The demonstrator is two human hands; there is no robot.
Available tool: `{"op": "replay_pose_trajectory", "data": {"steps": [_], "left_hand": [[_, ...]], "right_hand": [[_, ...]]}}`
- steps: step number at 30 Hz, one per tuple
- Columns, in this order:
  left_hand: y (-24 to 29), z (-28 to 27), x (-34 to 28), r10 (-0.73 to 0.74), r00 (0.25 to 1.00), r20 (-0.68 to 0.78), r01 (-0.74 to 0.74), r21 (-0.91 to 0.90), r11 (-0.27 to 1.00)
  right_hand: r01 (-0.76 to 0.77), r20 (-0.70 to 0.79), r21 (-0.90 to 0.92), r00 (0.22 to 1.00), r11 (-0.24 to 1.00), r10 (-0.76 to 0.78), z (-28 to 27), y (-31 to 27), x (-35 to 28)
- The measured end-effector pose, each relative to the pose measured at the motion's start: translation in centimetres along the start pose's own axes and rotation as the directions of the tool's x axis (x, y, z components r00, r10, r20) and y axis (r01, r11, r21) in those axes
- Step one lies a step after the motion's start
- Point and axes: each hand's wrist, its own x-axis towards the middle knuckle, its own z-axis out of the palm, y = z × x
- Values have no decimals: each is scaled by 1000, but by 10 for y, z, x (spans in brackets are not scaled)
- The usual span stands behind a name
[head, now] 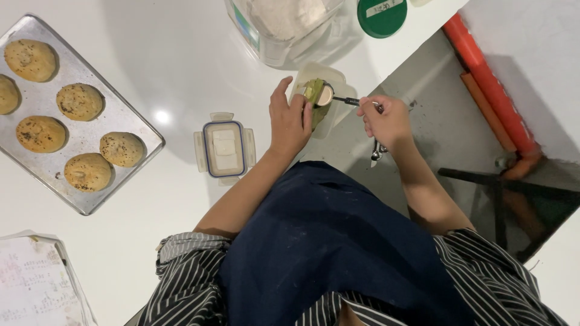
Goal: Measuring and pouring dry and liquid ingredients into a mixing bowl using a scale and measuring spoon.
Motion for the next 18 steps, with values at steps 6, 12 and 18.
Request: {"op": "replay_pose_trajectory", "data": {"steps": [6,12,18], "left_hand": [[8,2,1,108,993,54,-112,88,990],[17,12,2,90,995,41,-95,127,987],[24,20,7,73,997,-4,-71,147,986]], "right_hand": [[-14,15,-68,1000,998,15,-2,-11,2],[105,55,-87,993,991,-101,-6,-16,15],[163,179,-98,973,982,-144,-28,-19,36]]}}
